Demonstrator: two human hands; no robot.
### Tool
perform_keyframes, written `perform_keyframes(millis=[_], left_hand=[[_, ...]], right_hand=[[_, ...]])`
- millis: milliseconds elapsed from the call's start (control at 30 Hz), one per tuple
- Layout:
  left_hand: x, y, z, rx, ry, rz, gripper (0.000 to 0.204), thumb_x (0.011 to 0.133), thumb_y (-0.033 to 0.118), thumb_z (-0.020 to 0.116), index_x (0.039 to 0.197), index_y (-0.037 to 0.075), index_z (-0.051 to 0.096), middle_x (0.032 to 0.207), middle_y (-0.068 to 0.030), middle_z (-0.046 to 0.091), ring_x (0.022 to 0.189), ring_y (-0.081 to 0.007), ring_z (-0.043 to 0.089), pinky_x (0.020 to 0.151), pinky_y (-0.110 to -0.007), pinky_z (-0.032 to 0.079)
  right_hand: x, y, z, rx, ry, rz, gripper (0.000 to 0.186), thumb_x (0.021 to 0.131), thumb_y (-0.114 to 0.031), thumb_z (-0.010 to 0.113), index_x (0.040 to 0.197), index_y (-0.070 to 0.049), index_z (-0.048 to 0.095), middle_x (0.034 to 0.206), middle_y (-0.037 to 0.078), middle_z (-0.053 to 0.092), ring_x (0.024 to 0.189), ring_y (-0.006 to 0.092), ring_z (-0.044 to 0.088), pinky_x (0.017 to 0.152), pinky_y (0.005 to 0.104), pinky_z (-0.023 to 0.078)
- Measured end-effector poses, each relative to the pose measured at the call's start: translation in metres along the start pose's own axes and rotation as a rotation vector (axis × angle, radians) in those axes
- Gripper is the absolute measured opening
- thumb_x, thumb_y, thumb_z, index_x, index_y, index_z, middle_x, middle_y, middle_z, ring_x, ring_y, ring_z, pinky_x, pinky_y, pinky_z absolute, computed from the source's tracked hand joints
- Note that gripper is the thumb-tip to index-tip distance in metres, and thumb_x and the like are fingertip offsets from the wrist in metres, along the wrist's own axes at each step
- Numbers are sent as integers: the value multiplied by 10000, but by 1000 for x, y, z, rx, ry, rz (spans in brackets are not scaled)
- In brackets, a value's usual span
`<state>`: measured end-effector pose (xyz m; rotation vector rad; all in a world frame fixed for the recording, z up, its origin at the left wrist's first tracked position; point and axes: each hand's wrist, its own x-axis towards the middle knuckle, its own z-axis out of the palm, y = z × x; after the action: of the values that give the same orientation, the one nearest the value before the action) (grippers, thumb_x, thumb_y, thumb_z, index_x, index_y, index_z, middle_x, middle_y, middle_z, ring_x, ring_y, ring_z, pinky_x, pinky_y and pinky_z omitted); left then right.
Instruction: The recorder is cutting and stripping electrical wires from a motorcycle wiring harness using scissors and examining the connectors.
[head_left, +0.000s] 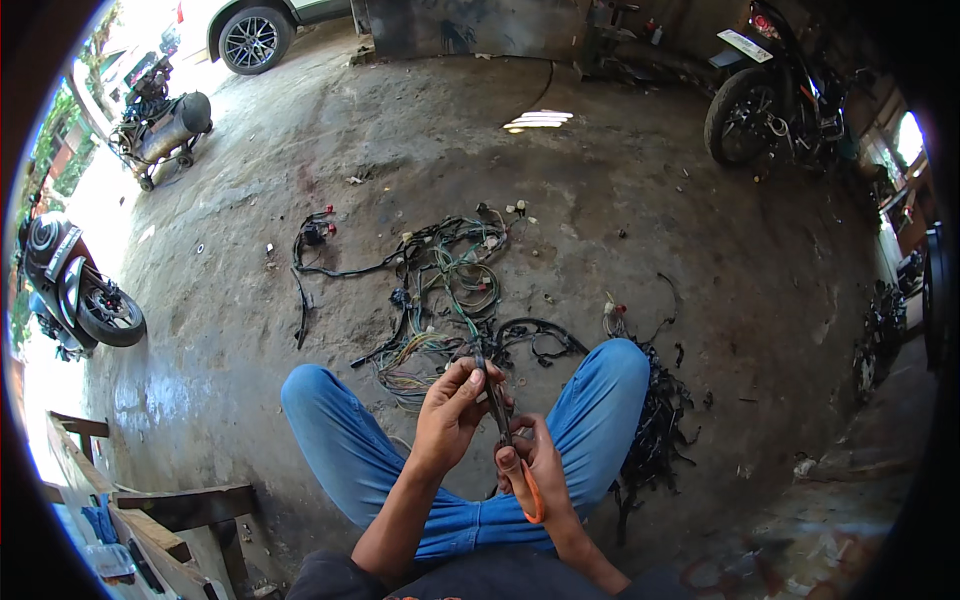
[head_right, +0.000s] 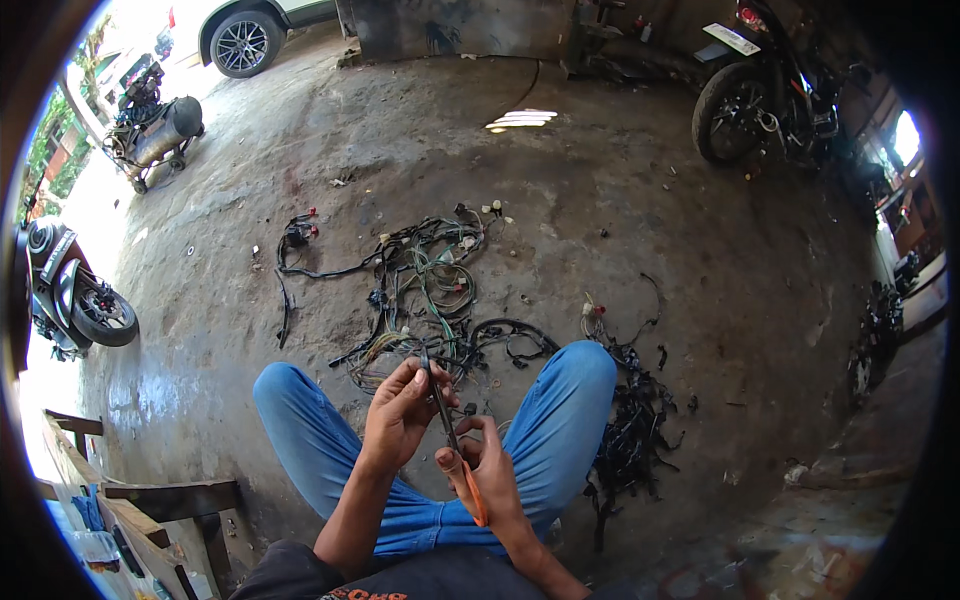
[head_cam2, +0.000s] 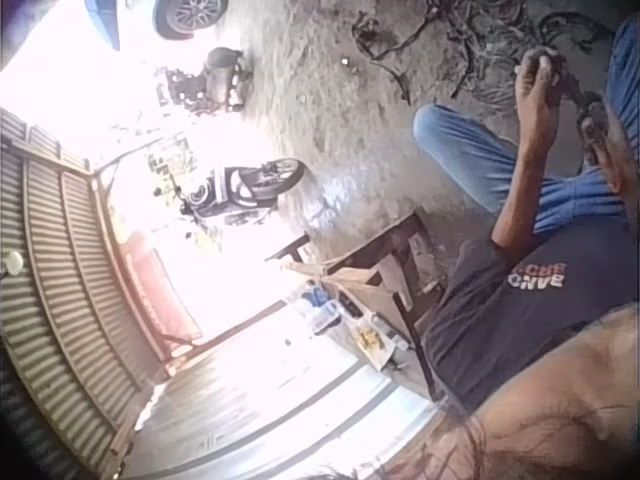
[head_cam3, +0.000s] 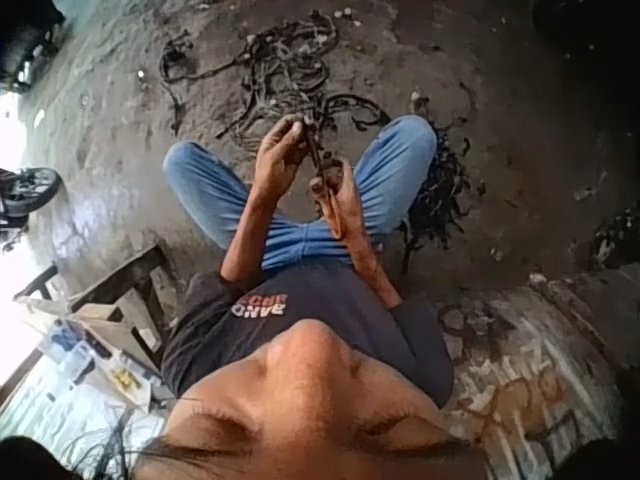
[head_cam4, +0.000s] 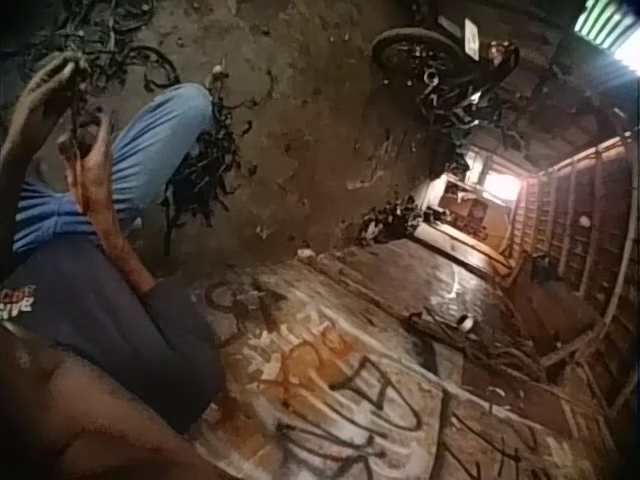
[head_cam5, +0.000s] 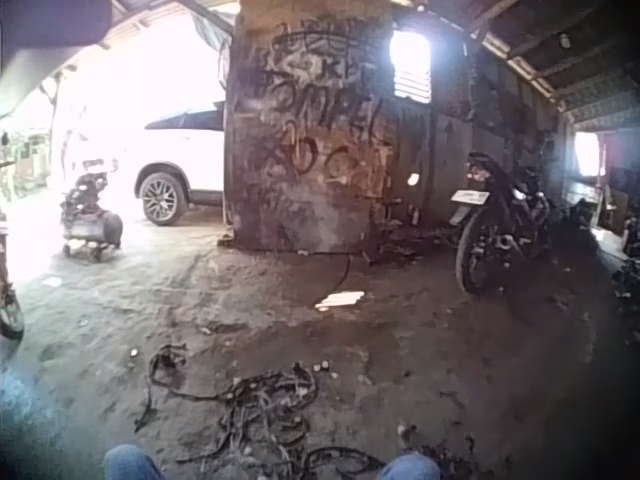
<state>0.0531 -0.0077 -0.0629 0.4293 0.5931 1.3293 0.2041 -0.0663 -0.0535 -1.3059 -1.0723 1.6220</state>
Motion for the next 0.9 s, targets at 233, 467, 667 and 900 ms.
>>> perform_keyframes(millis=[233,467,667,900], left_hand=[[-2,-1,-3,-22,83,36,105,1022,171,570,1059,72,575,973,-50,629,899,-184,630,817,-390,546],[-7,-3,3,62,134,80,96,1051,179,520,1049,83,525,947,-30,576,806,-150,589,736,-349,539],[-4,-6,-3,377,122,138,148,1065,232,496,1096,88,503,958,-25,558,818,-122,570,721,-310,537],[-5,4,10,398,66,152,186,1078,273,461,1097,93,499,925,-6,554,727,-71,511,617,-205,446]], right_hand=[[-1,-2,6,-65,-8,109,662,821,-638,711,840,5,555,702,45,654,598,99,640,543,237,497],[4,4,6,-305,-28,-76,671,850,-621,701,663,-8,504,526,45,455,532,106,386,469,323,372],[6,-13,6,-380,26,-171,666,837,-598,726,647,-14,469,518,49,395,536,116,333,462,328,339],[6,-22,-2,-363,-37,-186,659,831,-606,730,642,-23,489,515,7,401,523,96,347,460,309,325]])
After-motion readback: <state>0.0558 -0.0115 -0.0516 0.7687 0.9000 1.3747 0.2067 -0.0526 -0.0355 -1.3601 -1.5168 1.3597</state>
